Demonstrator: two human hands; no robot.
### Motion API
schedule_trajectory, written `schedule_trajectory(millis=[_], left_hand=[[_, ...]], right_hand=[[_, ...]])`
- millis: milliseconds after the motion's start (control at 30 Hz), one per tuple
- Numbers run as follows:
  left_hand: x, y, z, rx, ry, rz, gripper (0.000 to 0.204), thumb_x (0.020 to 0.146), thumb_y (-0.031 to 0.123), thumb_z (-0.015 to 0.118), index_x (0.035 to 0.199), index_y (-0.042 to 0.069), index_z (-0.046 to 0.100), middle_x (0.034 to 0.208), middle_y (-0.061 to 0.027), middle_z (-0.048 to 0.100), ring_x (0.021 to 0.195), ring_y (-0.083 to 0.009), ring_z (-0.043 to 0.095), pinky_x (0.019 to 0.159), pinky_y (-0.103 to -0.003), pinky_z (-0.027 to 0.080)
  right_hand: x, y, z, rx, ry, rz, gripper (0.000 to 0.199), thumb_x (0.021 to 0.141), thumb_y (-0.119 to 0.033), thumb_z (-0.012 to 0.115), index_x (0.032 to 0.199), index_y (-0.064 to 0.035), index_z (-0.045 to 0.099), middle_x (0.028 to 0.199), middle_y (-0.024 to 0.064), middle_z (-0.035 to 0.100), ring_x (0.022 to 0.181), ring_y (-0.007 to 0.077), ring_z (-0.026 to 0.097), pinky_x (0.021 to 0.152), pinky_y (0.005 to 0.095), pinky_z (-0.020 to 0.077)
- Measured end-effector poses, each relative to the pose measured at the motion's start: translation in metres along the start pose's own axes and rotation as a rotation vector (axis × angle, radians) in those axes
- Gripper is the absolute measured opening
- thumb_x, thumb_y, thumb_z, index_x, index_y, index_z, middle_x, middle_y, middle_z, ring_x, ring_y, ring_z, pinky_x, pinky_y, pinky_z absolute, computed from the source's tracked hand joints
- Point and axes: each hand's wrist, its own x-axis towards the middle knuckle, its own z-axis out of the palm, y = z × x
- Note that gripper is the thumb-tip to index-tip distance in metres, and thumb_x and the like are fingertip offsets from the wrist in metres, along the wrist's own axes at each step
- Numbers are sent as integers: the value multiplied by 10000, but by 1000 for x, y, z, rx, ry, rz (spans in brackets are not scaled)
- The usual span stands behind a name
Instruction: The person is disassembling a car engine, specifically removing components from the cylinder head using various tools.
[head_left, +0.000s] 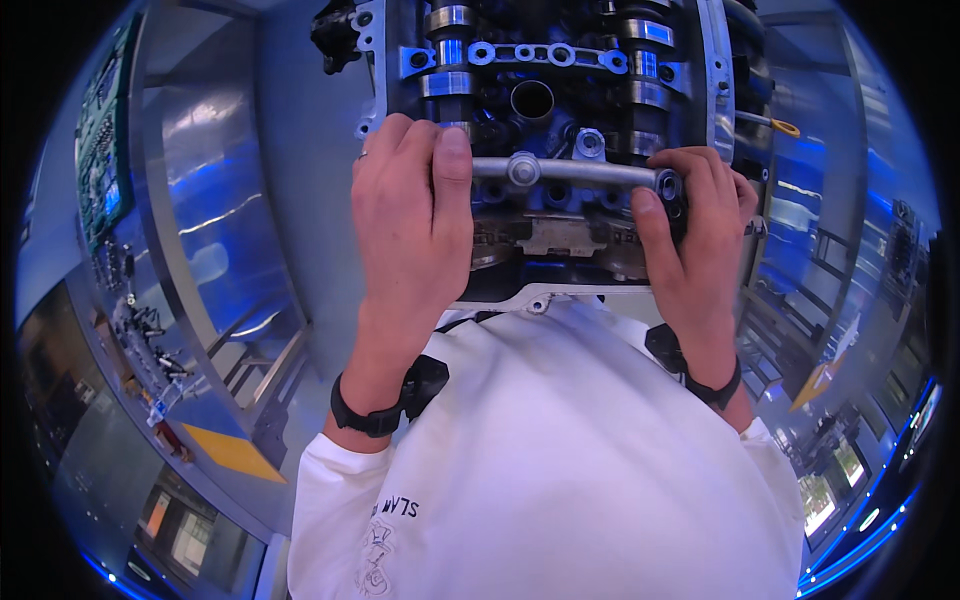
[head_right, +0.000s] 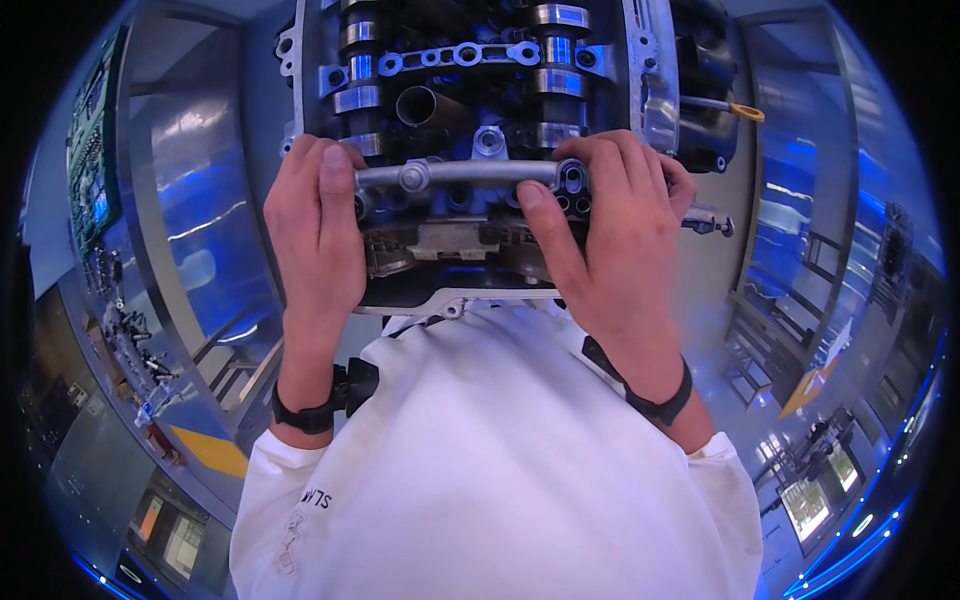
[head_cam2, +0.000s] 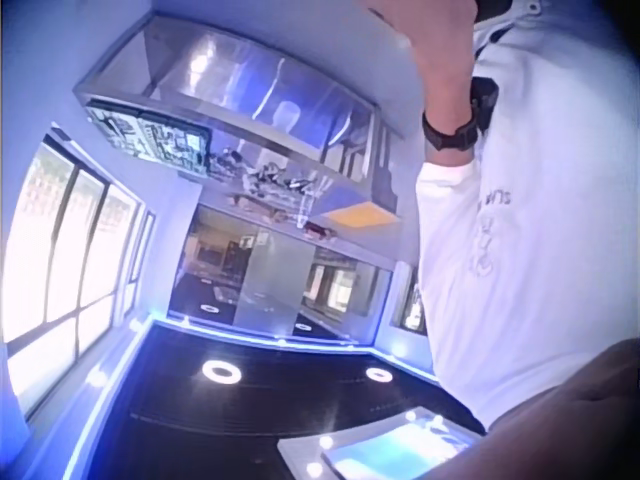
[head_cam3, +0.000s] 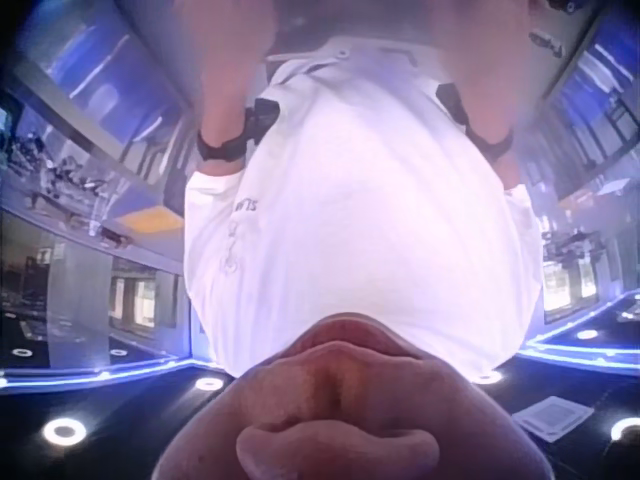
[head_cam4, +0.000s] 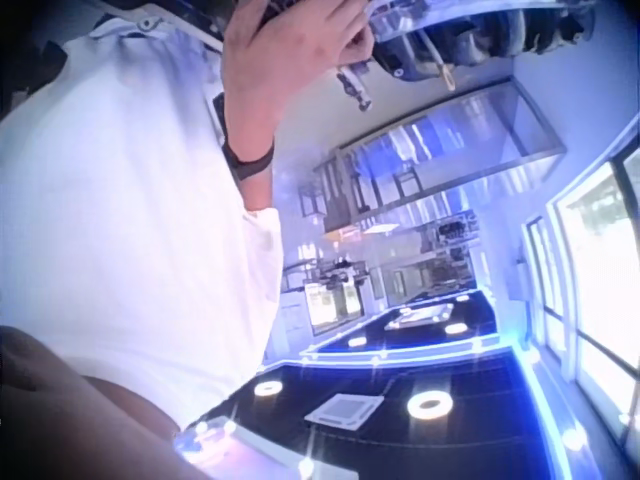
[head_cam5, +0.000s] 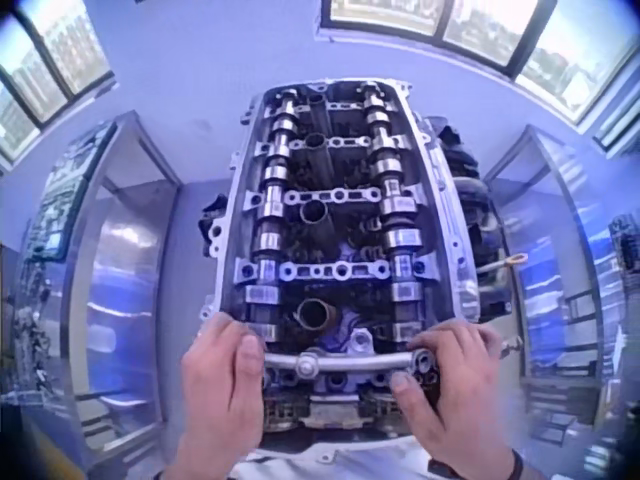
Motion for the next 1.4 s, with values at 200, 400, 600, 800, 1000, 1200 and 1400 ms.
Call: schedule_trajectory(millis=[200, 400, 600, 800, 1000, 1200, 1400], left_hand=[[3, -1, 4, -67, 94, 35, 313, 1006, 173, 471, 781, -10, 587, 712, -120, 503, 700, -300, 484, 686, -406, 349], [-1, 0, 5, -59, 168, 16, 299, 978, 117, 498, 741, -10, 628, 669, -117, 542, 656, -295, 512, 656, -397, 381], [-1, 6, 5, -55, 234, 6, 278, 955, 82, 522, 746, -23, 672, 698, -136, 609, 658, -302, 563, 638, -397, 431], [-4, 5, 4, -19, 247, 26, 257, 946, 83, 535, 767, -26, 683, 719, -144, 619, 679, -308, 582, 659, -403, 449], [-1, 7, -5, 7, 129, 61, 201, 941, 90, 542, 883, -26, 695, 847, -154, 639, 794, -321, 605, 696, -406, 472], [-19, -22, -47, -122, 192, 111, 207, 941, 116, 540, 956, -19, 695, 945, -158, 649, 852, -287, 634, 735, -358, 502], [-37, -114, -48, -280, 105, -39, 233, 957, 110, 515, 935, -60, 673, 896, -162, 645, 789, -233, 614, 672, -314, 471]], right_hand=[[-2, -3, 5, 1, 15, 51, 265, 848, -226, 695, 1012, -31, 622, 995, 98, 606, 957, 274, 569, 974, 415, 314], [-5, -1, 9, -25, 46, 23, 262, 861, -204, 666, 1034, -13, 616, 1001, 115, 591, 975, 285, 552, 962, 419, 328], [-6, 0, 11, 0, 91, -2, 275, 872, -215, 654, 1030, 8, 615, 987, 133, 559, 970, 301, 533, 931, 420, 337], [-6, -1, 9, 33, 92, 0, 278, 873, -231, 653, 1015, 5, 617, 962, 130, 547, 967, 304, 533, 928, 416, 338], [-1, -7, 0, 26, 87, -45, 275, 886, -195, 625, 1088, -8, 634, 1049, 144, 598, 1024, 313, 550, 980, 413, 336], [42, -15, -18, 81, -305, -85, 267, 910, -111, 542, 1137, 0, 628, 1119, 156, 637, 1101, 323, 557, 1047, 436, 326], [75, -43, -8, -250, -779, -35, 238, 879, -115, 542, 1087, -4, 583, 929, 133, 571, 1005, 307, 552, 1061, 508, 294]])
